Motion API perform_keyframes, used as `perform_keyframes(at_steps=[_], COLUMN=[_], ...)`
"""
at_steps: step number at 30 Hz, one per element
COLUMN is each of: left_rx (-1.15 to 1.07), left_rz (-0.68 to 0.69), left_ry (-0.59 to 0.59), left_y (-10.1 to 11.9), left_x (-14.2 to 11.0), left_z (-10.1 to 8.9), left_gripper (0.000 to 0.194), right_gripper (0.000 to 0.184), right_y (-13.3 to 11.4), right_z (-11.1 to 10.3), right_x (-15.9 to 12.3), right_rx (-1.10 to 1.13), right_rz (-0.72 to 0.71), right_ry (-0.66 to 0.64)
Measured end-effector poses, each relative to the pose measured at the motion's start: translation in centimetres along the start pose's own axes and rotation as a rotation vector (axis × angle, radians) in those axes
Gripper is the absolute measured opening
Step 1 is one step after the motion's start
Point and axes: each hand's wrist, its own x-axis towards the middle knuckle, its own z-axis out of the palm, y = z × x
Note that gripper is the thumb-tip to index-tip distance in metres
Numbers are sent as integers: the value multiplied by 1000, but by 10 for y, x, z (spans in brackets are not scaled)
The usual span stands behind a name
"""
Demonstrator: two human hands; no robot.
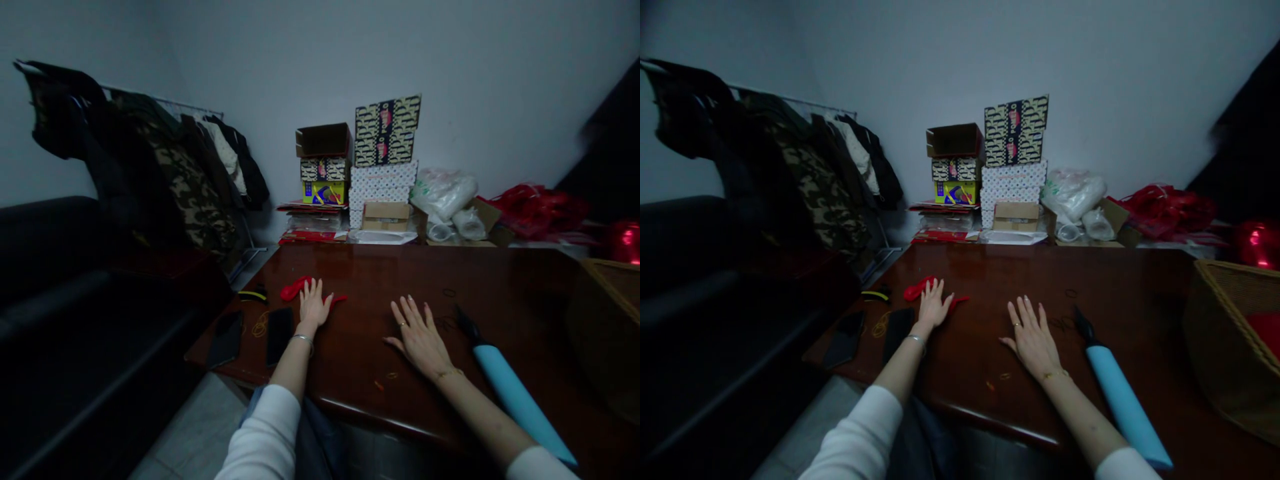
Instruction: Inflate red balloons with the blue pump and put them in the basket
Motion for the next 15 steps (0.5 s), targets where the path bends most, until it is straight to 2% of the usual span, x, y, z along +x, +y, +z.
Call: perform_keyframes(at_steps=[9,15], left_rx=[218,283], left_rz=[-209,-287], left_ry=[46,56], left_y=[-54,-66], left_x=[26,24], left_z=[2,3], left_gripper=[62,50], right_gripper=[79,76], right_y=[2,9], right_z=[26,28], right_x=[-2,-5], right_rx=[32,52], right_rz=[-41,-39], right_ry=[-11,-14])
